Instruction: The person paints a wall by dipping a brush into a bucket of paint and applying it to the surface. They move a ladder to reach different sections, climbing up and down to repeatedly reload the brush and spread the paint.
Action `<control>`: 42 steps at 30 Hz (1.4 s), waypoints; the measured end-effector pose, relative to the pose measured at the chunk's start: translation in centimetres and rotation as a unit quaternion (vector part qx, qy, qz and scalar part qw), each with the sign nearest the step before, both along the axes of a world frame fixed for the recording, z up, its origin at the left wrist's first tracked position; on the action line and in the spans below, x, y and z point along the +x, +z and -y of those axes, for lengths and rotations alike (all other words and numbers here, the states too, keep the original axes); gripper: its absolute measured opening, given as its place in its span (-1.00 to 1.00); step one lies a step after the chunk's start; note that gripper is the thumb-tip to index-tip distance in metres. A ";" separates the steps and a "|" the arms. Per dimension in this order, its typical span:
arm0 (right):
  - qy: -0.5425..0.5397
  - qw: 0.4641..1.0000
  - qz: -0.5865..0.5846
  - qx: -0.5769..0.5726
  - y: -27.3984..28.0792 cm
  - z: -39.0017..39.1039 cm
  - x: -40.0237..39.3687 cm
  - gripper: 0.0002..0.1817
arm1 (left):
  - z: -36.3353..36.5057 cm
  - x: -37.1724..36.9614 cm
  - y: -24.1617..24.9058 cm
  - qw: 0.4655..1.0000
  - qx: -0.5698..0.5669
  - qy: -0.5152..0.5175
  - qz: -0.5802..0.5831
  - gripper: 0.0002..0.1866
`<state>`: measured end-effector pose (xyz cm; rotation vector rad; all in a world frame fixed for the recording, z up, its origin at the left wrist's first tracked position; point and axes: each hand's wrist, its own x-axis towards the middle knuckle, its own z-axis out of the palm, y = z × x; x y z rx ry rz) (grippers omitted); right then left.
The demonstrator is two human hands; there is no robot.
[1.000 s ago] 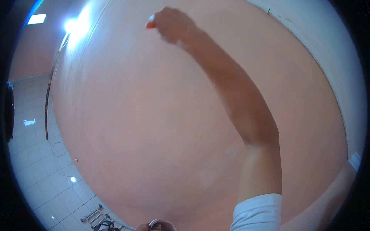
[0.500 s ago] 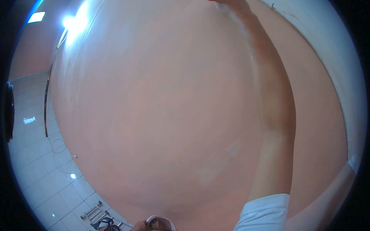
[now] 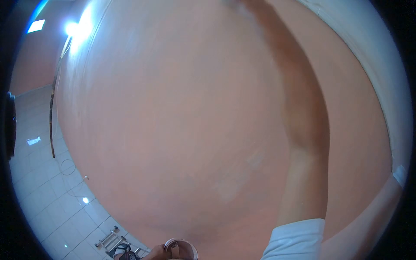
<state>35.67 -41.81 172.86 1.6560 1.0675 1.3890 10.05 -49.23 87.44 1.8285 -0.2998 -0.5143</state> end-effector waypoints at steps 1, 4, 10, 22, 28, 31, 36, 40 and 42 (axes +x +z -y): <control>-0.009 0.998 0.056 -0.007 3.0 0.9 1.3 -0.96 | -0.2 0.0 0.8 0.999 -0.008 0.002 -0.035 -0.66; -0.071 0.985 -0.005 0.157 3.5 2.2 0.2 -0.92 | 1.6 0.4 -3.6 0.995 0.026 0.026 0.096 -0.65; -0.090 0.977 -0.183 -0.061 -11.6 5.8 3.0 -0.87 | 1.5 1.8 -0.4 0.991 0.130 -0.023 -0.034 -0.53; -0.003 0.924 -0.378 0.051 -15.0 3.3 -0.3 -0.76 | 1.0 0.3 0.8 0.992 0.109 -0.055 -0.026 -0.53; -0.144 0.983 0.001 0.116 2.1 1.0 -5.0 -0.88 | 0.2 0.4 1.4 0.990 0.118 -0.062 -0.050 -0.49; -0.053 0.980 -0.013 0.193 3.3 2.8 -3.6 -0.88 | 0.3 0.5 1.8 0.990 0.103 -0.063 -0.069 -0.48; -0.080 0.964 -0.233 -0.097 -11.5 7.6 -0.2 -0.69 | 0.6 0.1 2.3 0.988 0.133 -0.067 -0.035 -0.49; -0.080 0.949 -0.252 -0.172 -26.8 6.4 -6.0 -0.90 | 1.0 0.0 0.9 0.989 0.126 -0.071 -0.007 -0.50; -0.087 0.920 -0.360 -0.130 -26.9 6.3 -6.5 -0.88 | 1.2 0.0 0.0 0.990 0.121 -0.072 0.005 -0.50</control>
